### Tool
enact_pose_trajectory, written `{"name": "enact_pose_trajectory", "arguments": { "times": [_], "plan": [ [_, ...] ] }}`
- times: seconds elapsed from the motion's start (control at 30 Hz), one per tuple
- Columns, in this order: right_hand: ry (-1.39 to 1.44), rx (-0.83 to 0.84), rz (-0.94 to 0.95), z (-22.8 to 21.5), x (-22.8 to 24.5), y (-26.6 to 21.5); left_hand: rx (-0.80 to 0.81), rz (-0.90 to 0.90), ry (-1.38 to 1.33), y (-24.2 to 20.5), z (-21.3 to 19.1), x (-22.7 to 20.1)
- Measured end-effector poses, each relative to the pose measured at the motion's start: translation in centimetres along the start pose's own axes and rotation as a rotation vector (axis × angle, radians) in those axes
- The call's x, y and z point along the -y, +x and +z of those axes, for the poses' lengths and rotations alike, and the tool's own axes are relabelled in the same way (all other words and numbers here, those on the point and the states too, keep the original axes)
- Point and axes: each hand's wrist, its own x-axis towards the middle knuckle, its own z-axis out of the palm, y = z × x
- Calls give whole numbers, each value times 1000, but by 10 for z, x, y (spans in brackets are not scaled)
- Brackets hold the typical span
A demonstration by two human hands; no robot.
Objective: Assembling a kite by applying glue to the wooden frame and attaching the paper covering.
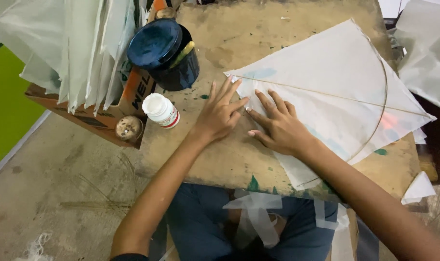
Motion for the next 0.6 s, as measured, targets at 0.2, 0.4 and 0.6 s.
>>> {"name": "enact_pose_trajectory", "arguments": {
  "times": [0.2, 0.4, 0.6],
  "plan": [
    [-6, 34, 19, -4, 3, 0, 16, -6, 35, 6, 5, 2],
    [-67, 137, 70, -28, 18, -29, -24, 17, 7, 6, 14, 8],
    [-53, 181, 114, -43, 25, -52, -38, 42, 15, 5, 22, 14]
  ]
}}
